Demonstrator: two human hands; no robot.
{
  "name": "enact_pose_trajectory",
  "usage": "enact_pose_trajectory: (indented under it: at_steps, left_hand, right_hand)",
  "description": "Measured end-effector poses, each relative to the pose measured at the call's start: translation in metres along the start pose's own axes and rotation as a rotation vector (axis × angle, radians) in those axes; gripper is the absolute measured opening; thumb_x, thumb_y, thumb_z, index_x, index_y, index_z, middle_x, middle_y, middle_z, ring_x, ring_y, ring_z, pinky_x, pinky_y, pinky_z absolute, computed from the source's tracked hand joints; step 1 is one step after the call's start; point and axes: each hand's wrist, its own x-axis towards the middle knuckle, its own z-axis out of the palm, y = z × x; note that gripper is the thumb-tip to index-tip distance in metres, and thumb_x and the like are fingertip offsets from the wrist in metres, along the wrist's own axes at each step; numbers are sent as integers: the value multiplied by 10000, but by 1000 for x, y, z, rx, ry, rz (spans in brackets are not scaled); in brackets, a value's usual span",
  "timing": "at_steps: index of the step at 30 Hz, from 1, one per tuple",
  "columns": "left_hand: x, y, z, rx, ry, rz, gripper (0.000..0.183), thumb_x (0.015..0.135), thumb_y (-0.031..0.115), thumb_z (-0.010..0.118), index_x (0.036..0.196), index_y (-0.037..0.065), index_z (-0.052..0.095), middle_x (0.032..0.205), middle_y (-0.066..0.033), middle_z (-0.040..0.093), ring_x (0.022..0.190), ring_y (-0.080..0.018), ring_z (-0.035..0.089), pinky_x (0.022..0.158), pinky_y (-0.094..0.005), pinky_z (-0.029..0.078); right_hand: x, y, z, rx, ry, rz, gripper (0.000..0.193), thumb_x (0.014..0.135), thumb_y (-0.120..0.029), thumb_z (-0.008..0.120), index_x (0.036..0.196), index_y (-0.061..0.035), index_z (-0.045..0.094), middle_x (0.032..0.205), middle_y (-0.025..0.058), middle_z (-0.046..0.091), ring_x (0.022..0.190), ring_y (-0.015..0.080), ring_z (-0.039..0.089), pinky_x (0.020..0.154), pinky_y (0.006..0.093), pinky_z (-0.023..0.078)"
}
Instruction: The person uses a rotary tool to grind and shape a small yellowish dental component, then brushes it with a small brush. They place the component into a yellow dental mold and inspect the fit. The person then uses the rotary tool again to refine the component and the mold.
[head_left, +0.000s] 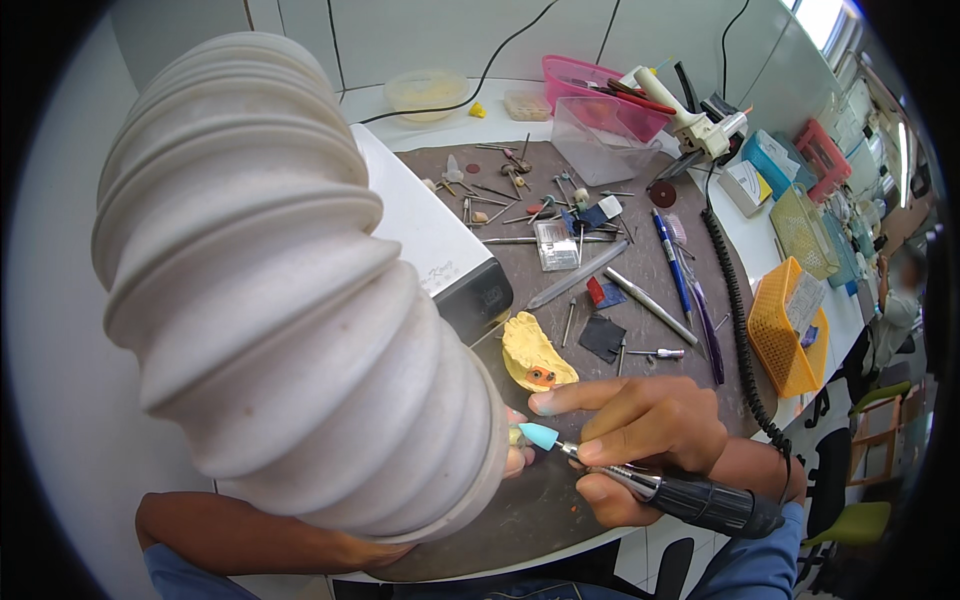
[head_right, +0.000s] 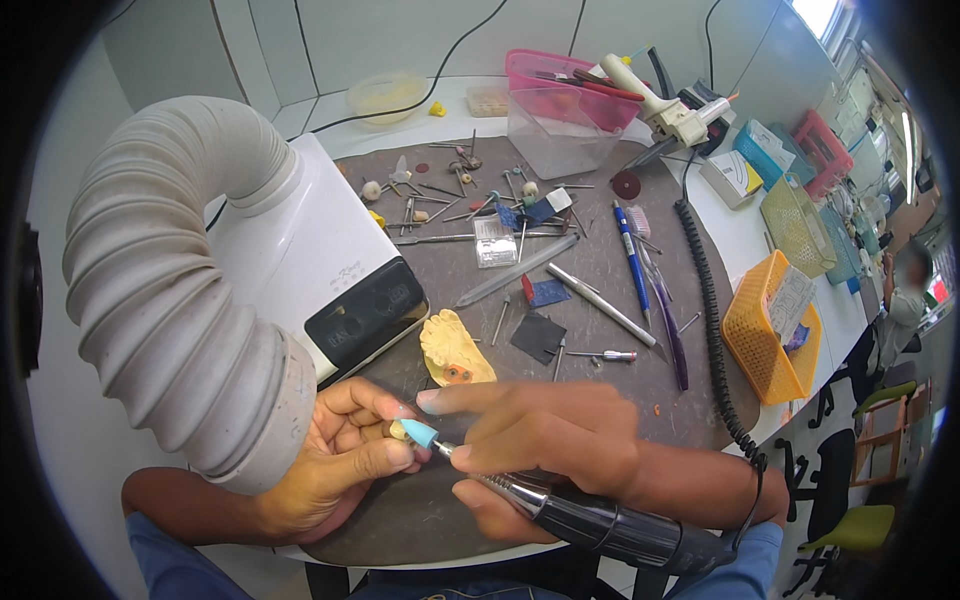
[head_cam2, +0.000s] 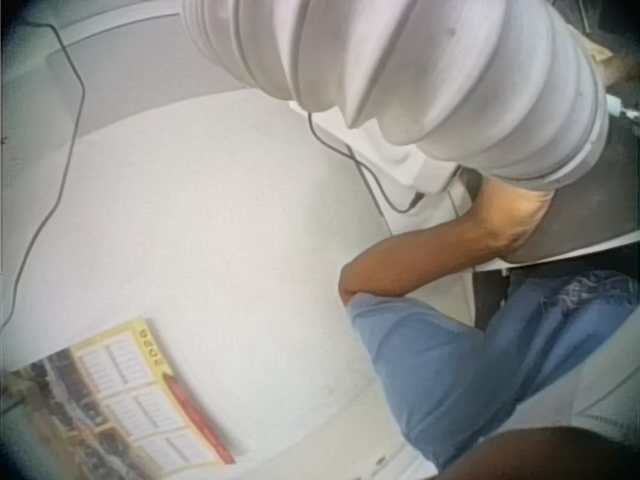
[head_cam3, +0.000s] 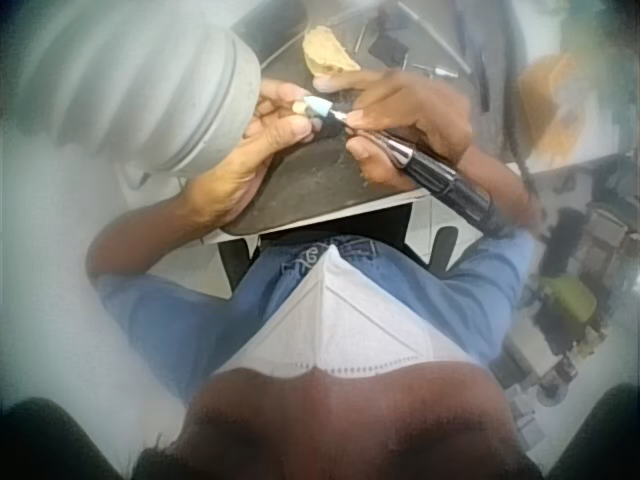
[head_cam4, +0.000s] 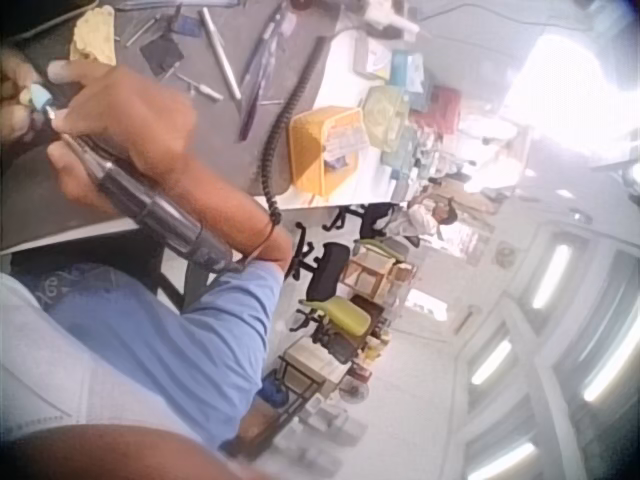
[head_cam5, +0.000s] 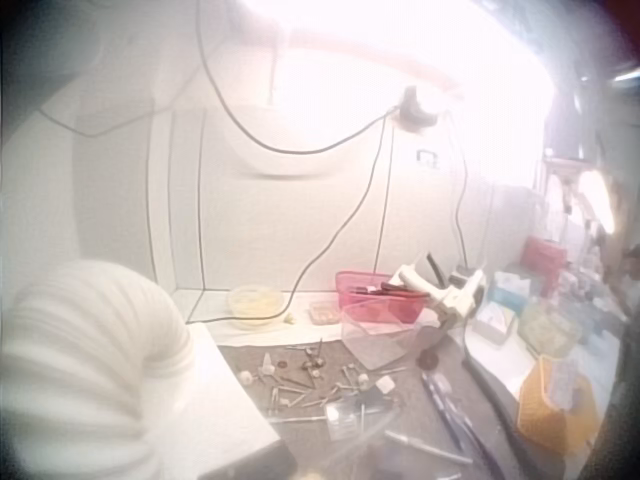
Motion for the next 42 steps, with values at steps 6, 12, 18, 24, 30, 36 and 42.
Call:
enact_pose_trajectory:
  at_steps: [6,12,18,24,30,36,42]
  left_hand:
    - [-1,0,1,-2,35,-32,246,957,-20,662,1171,59,572,1112,-114,675,1047,-181,680,968,-319,556]
    - [-4,-6,-6,-117,-6,-11,227,965,-9,657,1168,59,582,1118,-115,674,1043,-187,681,954,-324,553]
    - [1,-7,-6,-127,-45,-27,222,969,-10,650,1169,60,583,1135,-124,675,1051,-184,673,950,-320,549]
    - [-9,-7,-11,-151,15,-21,222,970,-13,647,1169,61,583,1138,-126,678,1055,-183,672,961,-318,547]
    - [5,-7,-5,-116,-47,-47,227,967,-11,652,1170,62,584,1141,-123,678,1063,-183,672,976,-320,546]
    - [-6,2,-2,-31,28,-32,227,967,-17,649,1170,61,586,1142,-127,680,1063,-184,674,984,-326,545]
    - [1,-7,-9,-125,-28,-66,231,969,-15,647,1178,62,584,1172,-136,670,1052,-188,673,985,-331,542]
  right_hand:
    - [2,-2,-1,-60,-29,25,258,807,-82,805,983,-31,625,766,100,672,938,409,751,778,429,645]
    - [3,-2,2,-25,-39,-1,253,802,-50,805,981,-37,627,774,97,679,962,411,747,763,412,644]
    - [5,-7,-1,-51,-33,22,246,804,-44,804,980,-32,633,782,97,681,949,409,750,757,405,642]
    - [6,3,5,31,-54,-14,250,805,-47,806,985,-27,633,804,113,686,948,406,752,768,410,640]
    - [4,-10,-3,-78,-15,68,257,799,-41,810,986,-36,634,828,124,695,969,408,747,791,407,638]
    - [6,2,5,-9,-34,15,272,795,-36,811,1008,-27,642,836,133,697,964,413,747,783,405,638]
    - [5,-6,0,-36,-38,34,262,802,-29,797,1014,-18,642,850,138,701,1000,417,736,809,431,636]
